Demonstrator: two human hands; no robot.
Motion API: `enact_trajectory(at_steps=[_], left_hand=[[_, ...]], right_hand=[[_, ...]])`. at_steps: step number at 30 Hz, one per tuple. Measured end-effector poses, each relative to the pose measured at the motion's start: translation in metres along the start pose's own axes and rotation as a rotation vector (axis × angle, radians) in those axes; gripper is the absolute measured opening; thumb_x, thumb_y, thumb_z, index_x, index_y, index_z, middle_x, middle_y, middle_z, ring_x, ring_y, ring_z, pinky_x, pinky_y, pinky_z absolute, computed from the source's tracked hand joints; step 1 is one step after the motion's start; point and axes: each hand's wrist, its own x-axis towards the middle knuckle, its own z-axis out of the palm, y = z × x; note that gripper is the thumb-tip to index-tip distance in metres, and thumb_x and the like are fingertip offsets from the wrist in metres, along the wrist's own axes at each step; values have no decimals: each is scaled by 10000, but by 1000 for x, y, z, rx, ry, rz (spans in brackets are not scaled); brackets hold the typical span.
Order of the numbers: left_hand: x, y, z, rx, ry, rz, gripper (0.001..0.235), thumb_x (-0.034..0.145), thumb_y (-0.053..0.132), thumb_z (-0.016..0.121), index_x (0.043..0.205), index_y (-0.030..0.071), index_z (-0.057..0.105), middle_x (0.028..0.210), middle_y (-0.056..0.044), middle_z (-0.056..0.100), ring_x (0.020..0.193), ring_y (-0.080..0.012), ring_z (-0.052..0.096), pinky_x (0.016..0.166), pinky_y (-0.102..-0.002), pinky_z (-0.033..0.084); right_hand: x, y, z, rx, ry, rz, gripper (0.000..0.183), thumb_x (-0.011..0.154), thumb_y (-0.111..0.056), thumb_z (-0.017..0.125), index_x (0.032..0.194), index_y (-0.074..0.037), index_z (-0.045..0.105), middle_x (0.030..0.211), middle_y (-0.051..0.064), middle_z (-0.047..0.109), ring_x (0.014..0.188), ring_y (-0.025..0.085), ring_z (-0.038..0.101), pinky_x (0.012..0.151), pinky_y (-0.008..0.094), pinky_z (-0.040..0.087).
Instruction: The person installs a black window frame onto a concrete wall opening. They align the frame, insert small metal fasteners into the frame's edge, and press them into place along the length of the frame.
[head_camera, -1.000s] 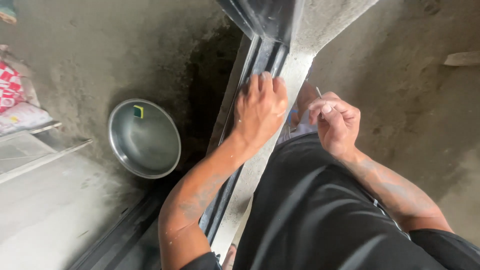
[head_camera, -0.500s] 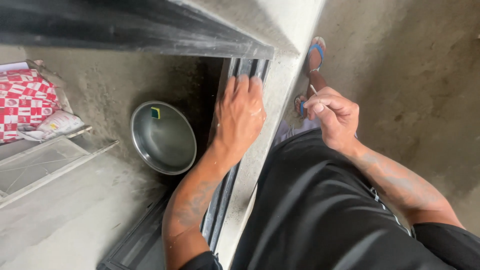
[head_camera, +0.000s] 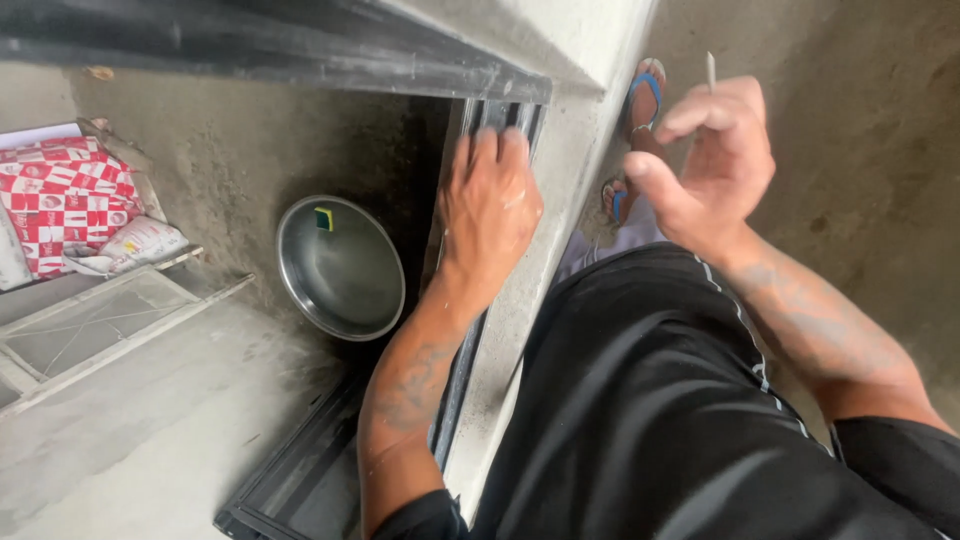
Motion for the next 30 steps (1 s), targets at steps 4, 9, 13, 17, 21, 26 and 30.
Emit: enact_trajectory(at_steps=[4, 9, 13, 17, 21, 26, 30], left_hand=[[6, 1, -4, -57, -77, -45, 127, 1020, -30, 587, 920, 48, 575, 890, -190, 629, 851, -411, 639, 750, -533, 545], [-7, 4, -10, -77, -70, -96, 237, 1117, 43, 582, 881, 28, 587, 823, -191, 655, 786, -412, 688, 643, -541, 553], [-3, 7, -5, -34, -80, -170, 269, 1122, 129, 638, 867, 49, 605, 793, -168, 683, 770, -412, 733, 550, -568, 561], [-16, 6, -16, -28, -96, -151, 303, 1098, 114, 676, 825, 76, 553, 749, -135, 639, 708, -392, 704, 499, -549, 513], [-9, 12, -7, -11, -31, -170, 286, 1117, 111, 631, 840, 56, 586, 744, -145, 673, 683, -376, 716, 488, -530, 528], [-21, 9, -16, -18, -104, -145, 226, 1113, 115, 660, 899, 59, 613, 804, -138, 698, 746, -376, 730, 536, -529, 563], [-11, 12, -10, -30, -40, -137, 235, 1114, 70, 603, 880, 64, 582, 801, -137, 654, 757, -378, 699, 544, -535, 537]], right_hand=[[30, 15, 21, -184, -73, -126, 482, 1116, -357, 907, 1098, 5, 589, 831, 57, 571, 1013, 303, 482, 843, 425, 432], [24, 72, 43, -165, -69, -116, 584, 1061, -292, 1027, 1070, -15, 512, 1059, 129, 463, 959, 287, 436, 790, 417, 381], [21, 80, 46, -156, -66, -121, 587, 1097, -312, 992, 1042, -24, 483, 1053, 128, 441, 947, 285, 425, 787, 425, 347], [20, 81, 49, -160, -44, -97, 585, 1086, -345, 983, 1037, -26, 494, 1064, 131, 457, 950, 290, 449, 788, 425, 364], [18, 80, 50, -113, -54, -102, 578, 1099, -342, 959, 1038, -33, 474, 1070, 121, 428, 962, 287, 435, 832, 424, 372], [20, 81, 50, -123, -53, -94, 572, 1114, -373, 928, 1049, -35, 471, 1074, 110, 408, 957, 280, 410, 825, 425, 346], [19, 80, 50, -115, -45, -105, 573, 1117, -347, 938, 1030, -34, 466, 1062, 128, 443, 962, 297, 441, 827, 438, 364]])
